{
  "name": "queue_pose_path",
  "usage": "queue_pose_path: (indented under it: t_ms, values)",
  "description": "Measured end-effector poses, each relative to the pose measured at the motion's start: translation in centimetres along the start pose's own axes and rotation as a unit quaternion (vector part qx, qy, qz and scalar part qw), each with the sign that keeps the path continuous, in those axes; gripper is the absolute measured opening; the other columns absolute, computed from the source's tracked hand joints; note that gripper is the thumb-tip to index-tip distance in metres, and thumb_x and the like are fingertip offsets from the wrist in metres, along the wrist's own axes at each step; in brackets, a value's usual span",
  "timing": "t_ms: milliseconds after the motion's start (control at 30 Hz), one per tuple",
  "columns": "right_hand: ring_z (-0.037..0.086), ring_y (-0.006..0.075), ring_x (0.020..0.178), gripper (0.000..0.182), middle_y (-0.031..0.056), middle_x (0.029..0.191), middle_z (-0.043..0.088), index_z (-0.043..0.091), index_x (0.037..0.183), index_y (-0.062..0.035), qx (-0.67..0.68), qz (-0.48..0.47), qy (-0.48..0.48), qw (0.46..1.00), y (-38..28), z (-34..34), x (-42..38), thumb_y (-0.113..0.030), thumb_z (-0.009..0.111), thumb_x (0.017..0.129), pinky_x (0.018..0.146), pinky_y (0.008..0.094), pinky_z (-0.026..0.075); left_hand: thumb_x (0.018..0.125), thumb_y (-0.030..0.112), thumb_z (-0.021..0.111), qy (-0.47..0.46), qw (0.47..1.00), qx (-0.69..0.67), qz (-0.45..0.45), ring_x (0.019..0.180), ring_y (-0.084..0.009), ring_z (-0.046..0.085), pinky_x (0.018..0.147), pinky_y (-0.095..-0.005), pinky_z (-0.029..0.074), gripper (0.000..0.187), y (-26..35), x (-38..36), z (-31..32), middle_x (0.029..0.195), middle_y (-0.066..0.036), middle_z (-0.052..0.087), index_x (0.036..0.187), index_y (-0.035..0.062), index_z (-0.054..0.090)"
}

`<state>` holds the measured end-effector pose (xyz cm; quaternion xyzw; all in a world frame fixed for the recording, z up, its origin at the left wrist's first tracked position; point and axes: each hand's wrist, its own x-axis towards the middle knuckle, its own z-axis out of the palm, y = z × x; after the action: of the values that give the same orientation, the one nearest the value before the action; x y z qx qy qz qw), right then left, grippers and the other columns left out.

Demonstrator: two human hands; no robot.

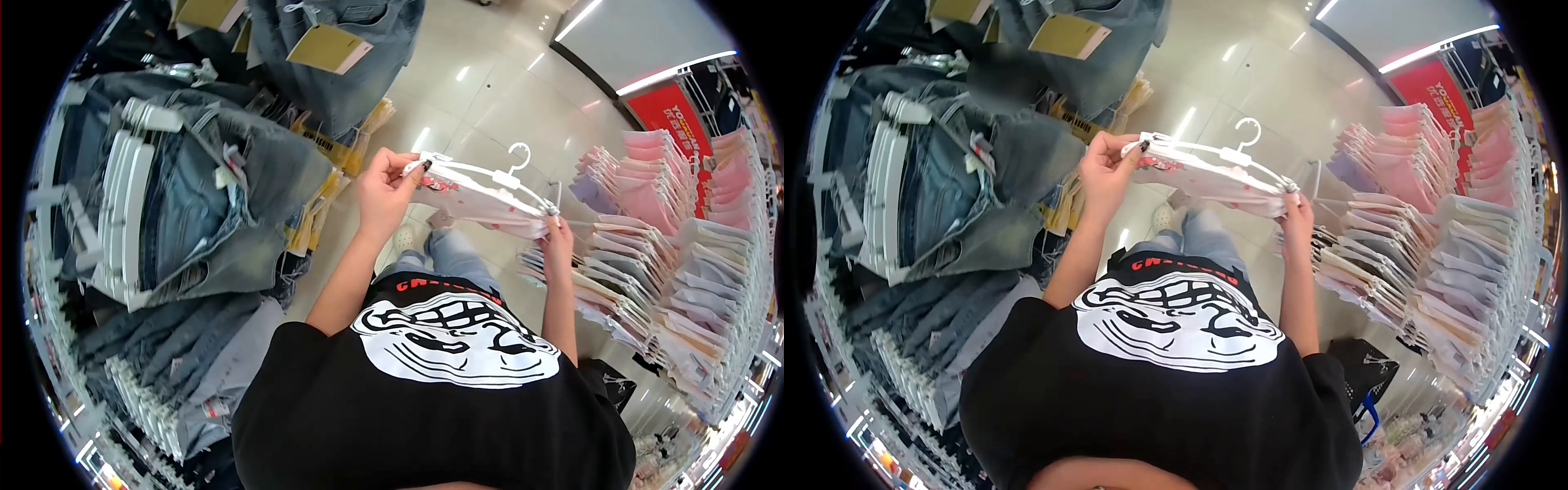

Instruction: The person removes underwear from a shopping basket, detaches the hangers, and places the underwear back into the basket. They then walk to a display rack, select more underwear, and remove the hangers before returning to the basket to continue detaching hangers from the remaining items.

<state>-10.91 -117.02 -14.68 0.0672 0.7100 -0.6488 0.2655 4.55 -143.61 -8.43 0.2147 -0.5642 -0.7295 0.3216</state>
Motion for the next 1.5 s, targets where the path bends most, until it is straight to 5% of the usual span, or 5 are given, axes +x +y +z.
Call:
queue_pose_path:
  t_ms: [200,300,433,900,1500]
  values:
    - [0.045,0.0255,0.106,0.044,0.0148,0.113,0.048,0.04,0.117,0.0006,-0.396,-0.391,0.191,0.809,-4.1,6.5,1.8,-0.013,0.055,0.078,0.09,0.0344,0.033,0.074,-0.002,0.058,-0.086,0.975,0.194,0.063,0.063,-0.0101,0.059,0.055,-0.022,0.048,0.009,-1.4,5.2,4.9,0.077,-0.009,0.062,0.076,-0.001,0.049]
    - [0.049,0.0207,0.1,0.032,0.0116,0.107,0.052,0.047,0.112,-0.0007,-0.122,-0.294,-0.106,0.942,-7.8,10.3,4.3,-0.007,0.052,0.08,0.086,0.0312,0.038,0.076,-0.003,0.056,-0.166,0.953,0.243,0.067,0.068,-0.0112,0.059,0.059,-0.0223,0.05,0.007,-1.1,7.9,7.4,0.081,-0.011,0.061,0.074,-0.002,0.05]
    - [0.053,0.0153,0.093,0.022,0.0106,0.105,0.054,0.054,0.103,0.0013,0.017,-0.231,-0.281,0.931,-12.9,12.7,9.5,-0.001,0.049,0.082,0.081,0.0247,0.042,0.076,-0.003,0.056,-0.175,0.969,0.173,-0.022,0.063,-0.0096,0.057,0.054,-0.0207,0.047,0.008,-2.3,13.8,10.6,0.077,-0.01,0.061,0.076,-0.0012,0.049]
    - [0.058,0.014,0.079,0.02,0.0108,0.088,0.061,0.058,0.096,0.006,0.17,-0.2,-0.198,0.945,-23.7,8.3,25.6,-0.001,0.058,0.077,0.068,0.0251,0.049,0.078,-0.002,0.055,-0.187,0.969,0.15,-0.054,0.069,-0.0108,0.057,0.06,-0.0203,0.046,0.005,-4.8,32.5,21.1,0.079,-0.009,0.06,0.083,-0.003,0.055]
    - [0.058,0.0126,0.071,0.012,0.0101,0.081,0.062,0.06,0.086,0.0032,0.233,-0.242,-0.077,0.939,-36.2,5.3,49.1,-0.005,0.059,0.077,0.06,0.0233,0.047,0.073,-0.003,0.058,-0.511,0.854,0.097,-0.029,0.063,-0.0072,0.053,0.051,-0.0184,0.045,0.006,-7.2,60.8,41.0,0.074,-0.003,0.053,0.079,-0.0006,0.057]
